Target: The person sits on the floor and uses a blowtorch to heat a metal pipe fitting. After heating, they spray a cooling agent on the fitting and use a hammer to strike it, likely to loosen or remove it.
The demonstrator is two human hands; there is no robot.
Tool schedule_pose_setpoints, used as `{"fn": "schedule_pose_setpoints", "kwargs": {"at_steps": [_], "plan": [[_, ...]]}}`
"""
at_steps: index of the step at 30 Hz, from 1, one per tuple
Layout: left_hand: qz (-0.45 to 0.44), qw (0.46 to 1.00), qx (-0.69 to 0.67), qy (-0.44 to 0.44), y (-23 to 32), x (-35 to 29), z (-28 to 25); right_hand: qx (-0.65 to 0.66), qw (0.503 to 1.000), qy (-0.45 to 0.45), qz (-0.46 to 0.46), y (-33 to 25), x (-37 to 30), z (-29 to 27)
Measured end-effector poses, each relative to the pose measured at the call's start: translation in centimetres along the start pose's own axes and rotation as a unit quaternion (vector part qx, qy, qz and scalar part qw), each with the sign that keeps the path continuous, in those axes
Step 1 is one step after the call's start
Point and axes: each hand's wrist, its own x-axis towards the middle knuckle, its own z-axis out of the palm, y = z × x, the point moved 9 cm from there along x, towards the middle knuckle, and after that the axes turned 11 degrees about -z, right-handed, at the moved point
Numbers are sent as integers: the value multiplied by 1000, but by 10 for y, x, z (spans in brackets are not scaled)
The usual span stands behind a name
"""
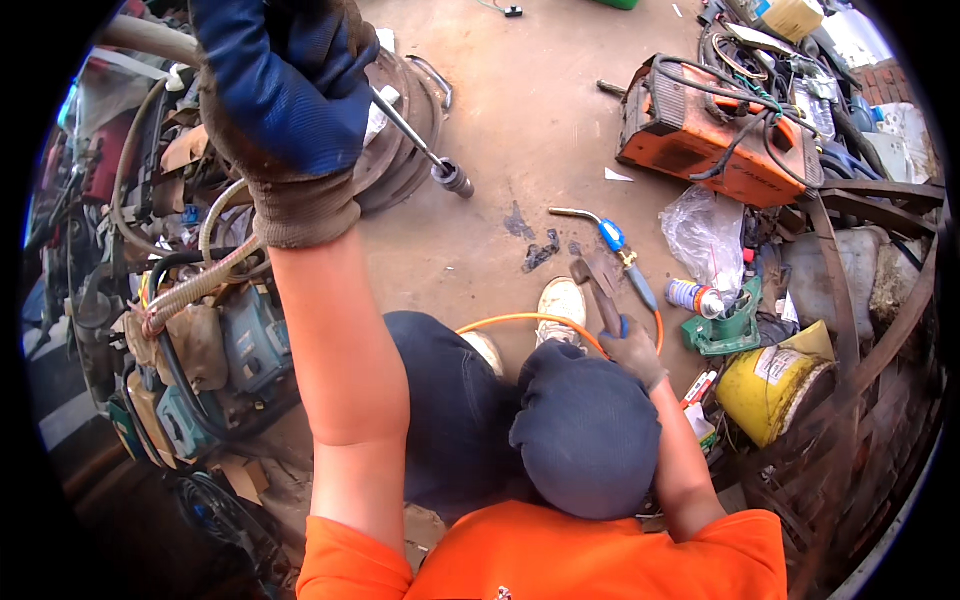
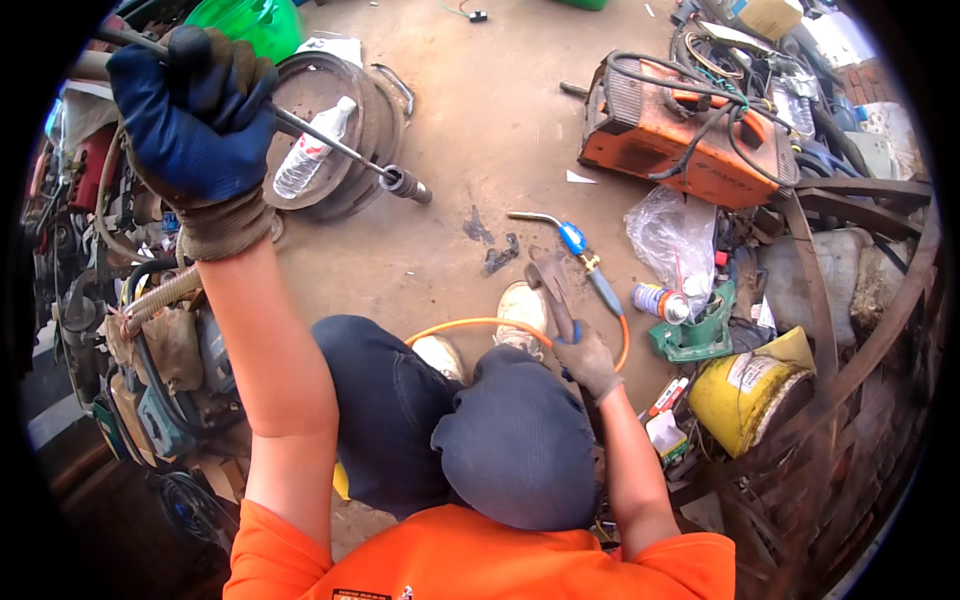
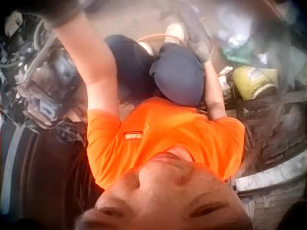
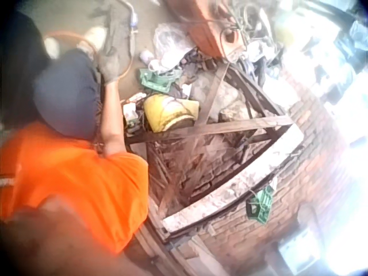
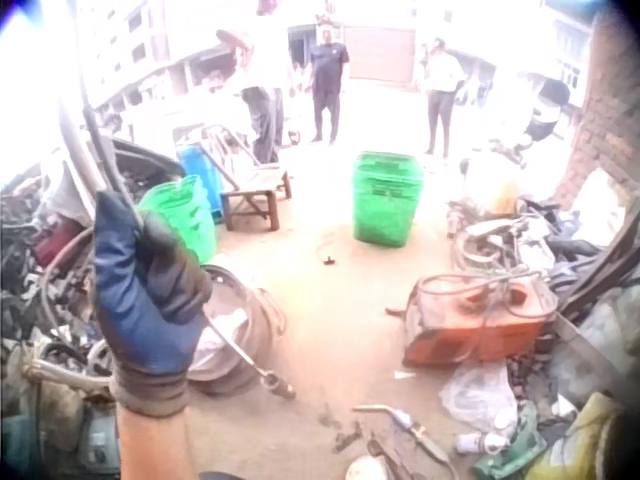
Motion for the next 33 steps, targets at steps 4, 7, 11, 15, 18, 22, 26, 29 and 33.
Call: {"fn": "schedule_pose_setpoints", "kwargs": {"at_steps": [4,7,11,15,18,22,26,29,33], "plan": [[-8,1000,19,-10,1,-11,-8,-16,997,-35,63,34,-7,6],[-7,999,43,11,7,-20,-9,8,994,-49,102,76,-10,16],[49,988,63,133,14,-28,-28,130,977,-44,164,122,-15,33],[161,918,338,134,32,-27,-37,239,947,-57,206,129,-15,43],[43,994,97,35,7,-7,-15,318,912,-86,243,140,-16,44],[-29,997,-36,-63,8,-11,-44,276,900,-176,289,179,-21,37],[-36,988,107,108,39,-48,-49,-261,923,-250,135,127,22,-16],[-7,980,114,165,40,-55,-52,-295,947,-120,-35,35,68,-27],[-59,984,63,153,44,-59,-61,-102,984,-25,-147,-67,121,-14]]}}
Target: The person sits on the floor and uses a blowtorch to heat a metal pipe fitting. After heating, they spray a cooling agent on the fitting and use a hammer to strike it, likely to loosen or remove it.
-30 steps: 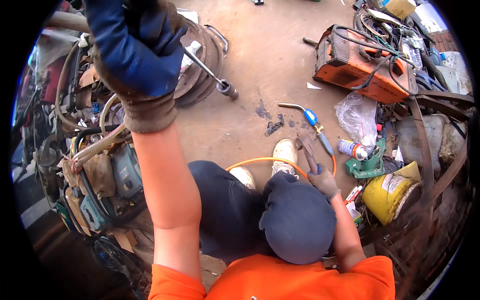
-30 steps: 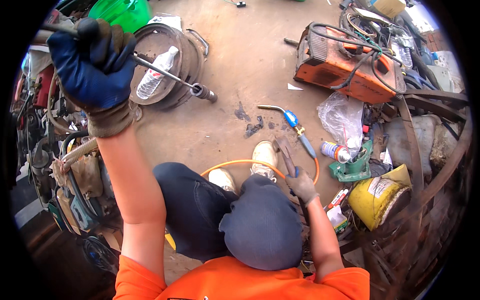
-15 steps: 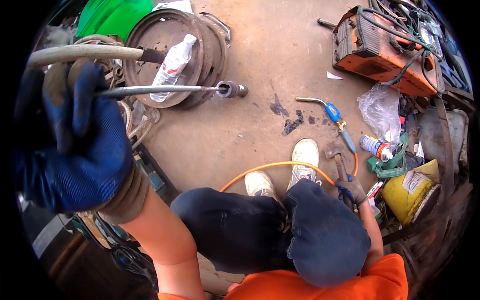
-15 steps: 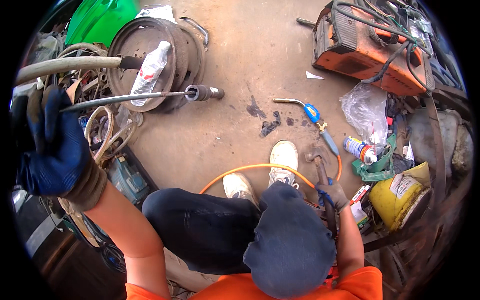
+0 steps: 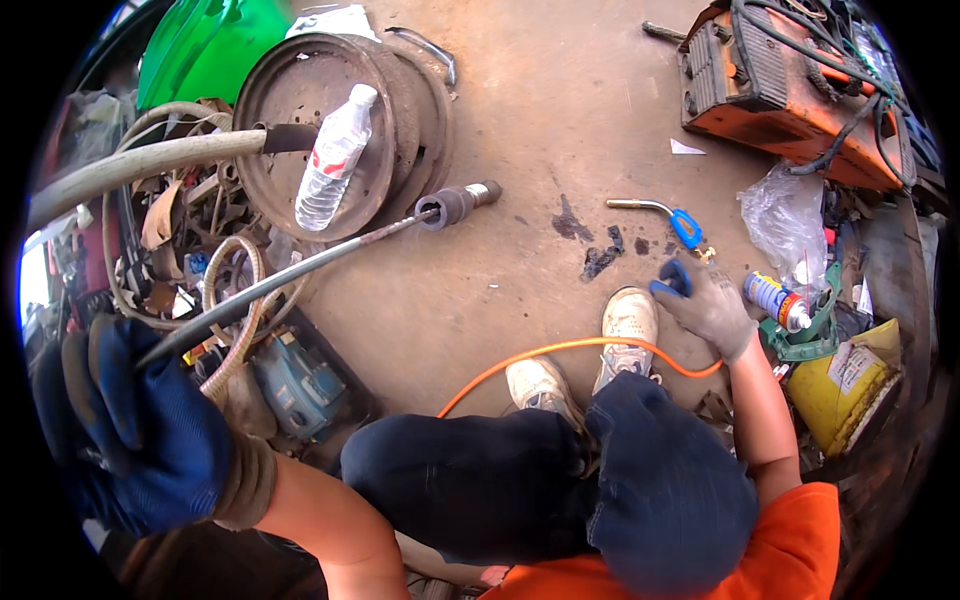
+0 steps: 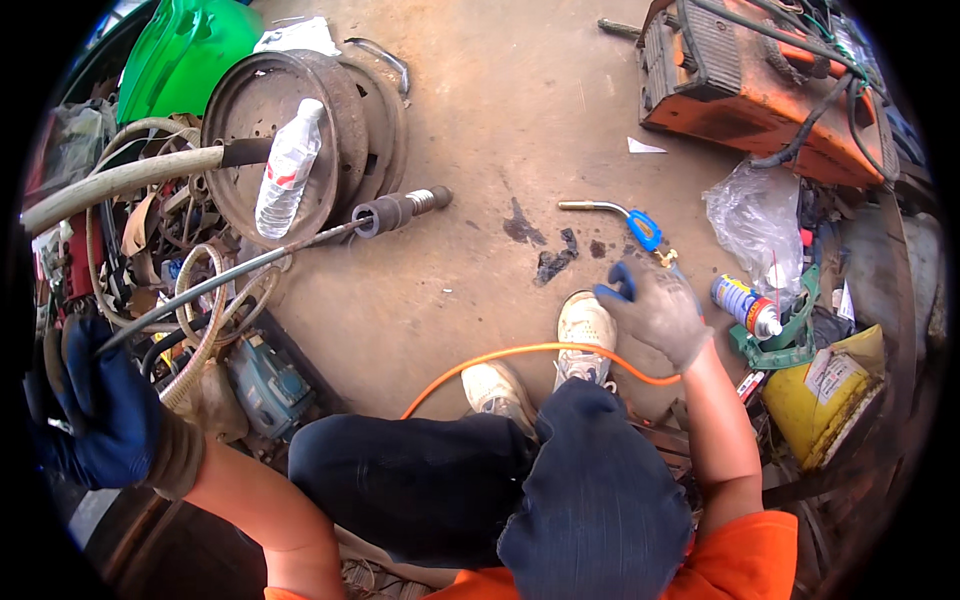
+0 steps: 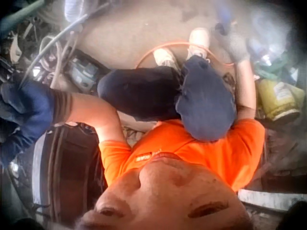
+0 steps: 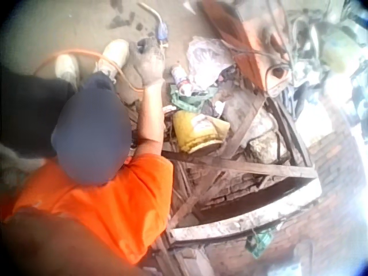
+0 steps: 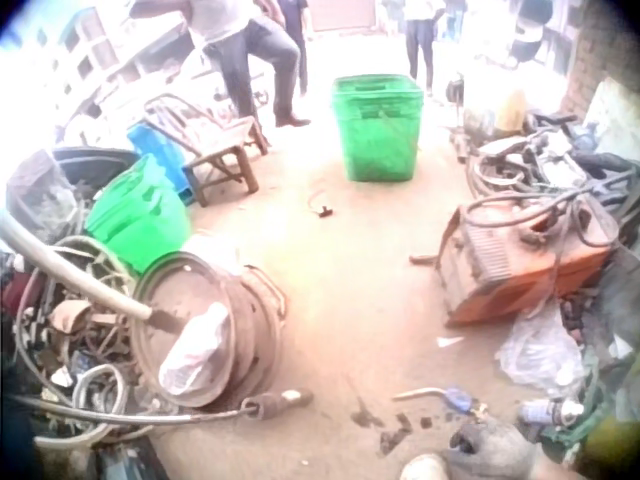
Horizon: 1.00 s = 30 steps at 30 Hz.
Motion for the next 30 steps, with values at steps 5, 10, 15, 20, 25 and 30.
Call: {"fn": "schedule_pose_setpoints", "kwargs": {"at_steps": [5,10,15,20,25,30], "plan": [[66,995,53,46,17,-15,-16,33,998,-58,-22,-28,17,18],[94,989,99,53,27,-16,-17,-28,993,-102,-48,-4,-6,38],[135,952,226,154,77,-42,-47,-18,994,-109,19,45,-33,60],[112,980,137,89,31,-20,-20,16,989,-139,58,61,-54,78],[54,997,58,26,1,2,2,18,987,-149,59,64,-55,87],[29,999,-14,4,-4,15,7,27,990,-128,43,58,-51,85]]}}
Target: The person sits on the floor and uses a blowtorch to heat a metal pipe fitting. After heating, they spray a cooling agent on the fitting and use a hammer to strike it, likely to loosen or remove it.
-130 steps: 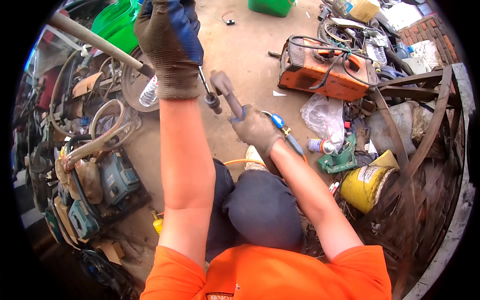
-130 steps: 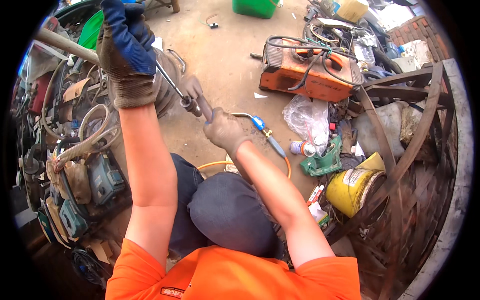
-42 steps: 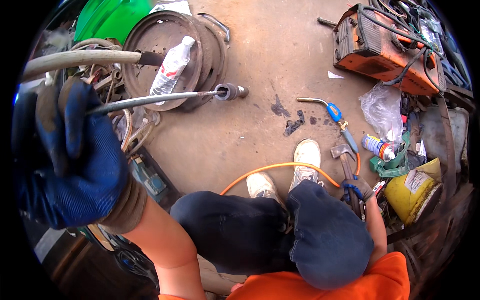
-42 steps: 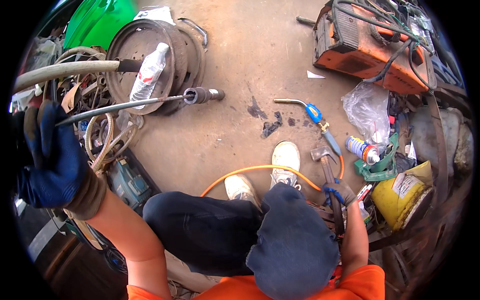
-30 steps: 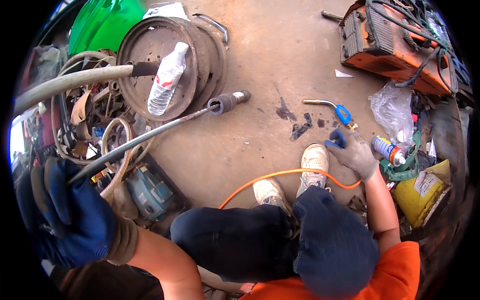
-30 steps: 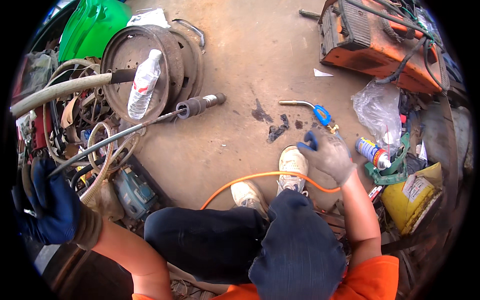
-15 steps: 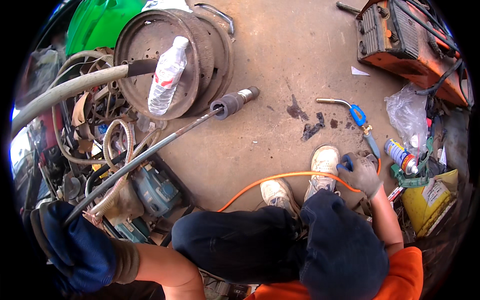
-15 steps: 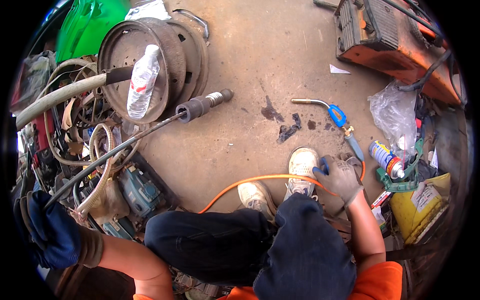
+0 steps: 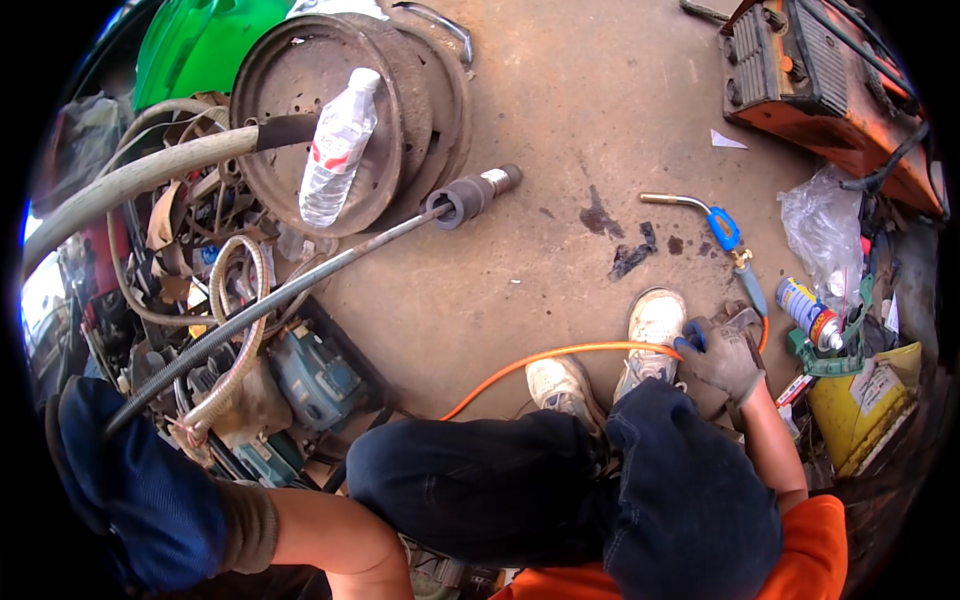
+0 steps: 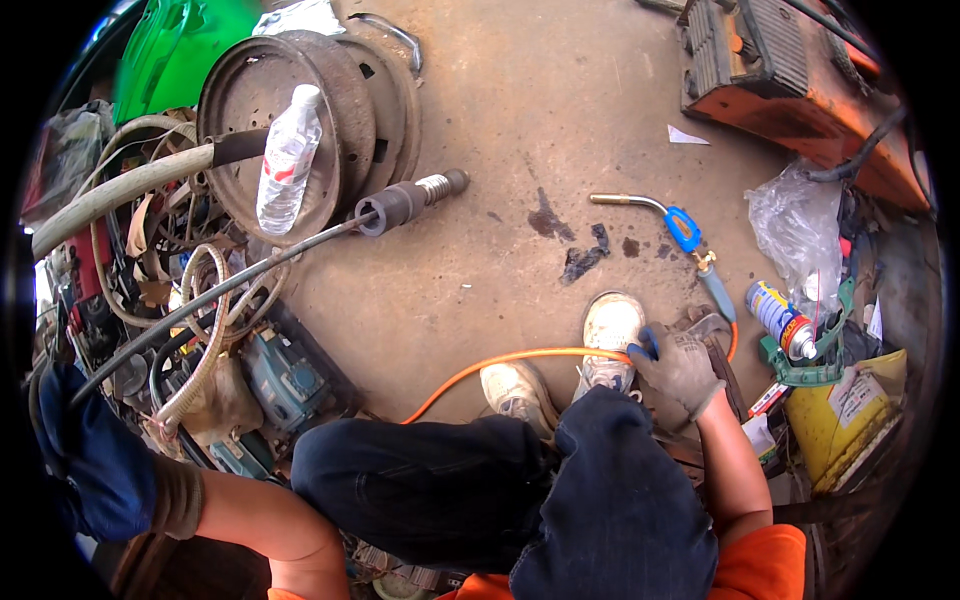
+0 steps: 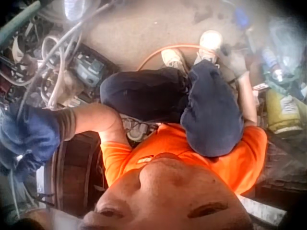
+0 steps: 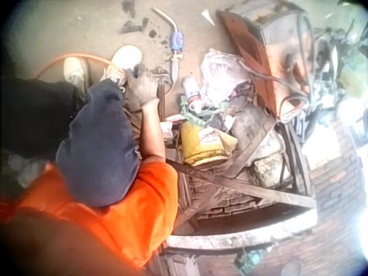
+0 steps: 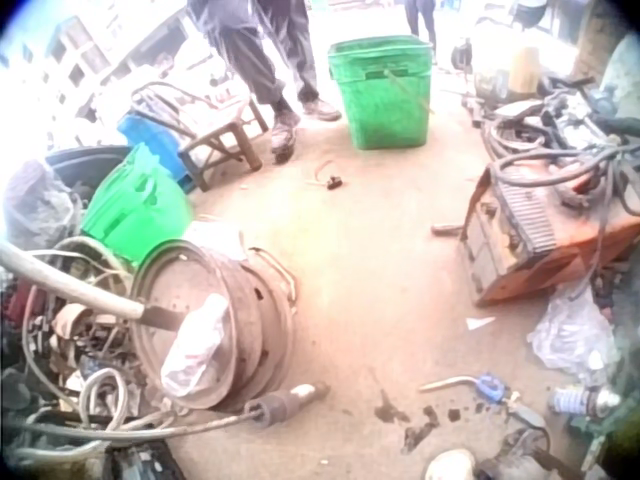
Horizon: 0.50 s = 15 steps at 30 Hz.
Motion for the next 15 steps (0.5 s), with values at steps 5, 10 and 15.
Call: {"fn": "schedule_pose_setpoints", "kwargs": {"at_steps": [5,10,15], "plan": [[-2,1000,24,12,-2,0,5,18,1000,16,-9,1,0,2],[-6,1000,22,9,-5,0,10,48,999,20,-5,-1,-2,6],[-15,1000,8,8,-7,1,14,33,999,9,-13,-1,1,12]]}}
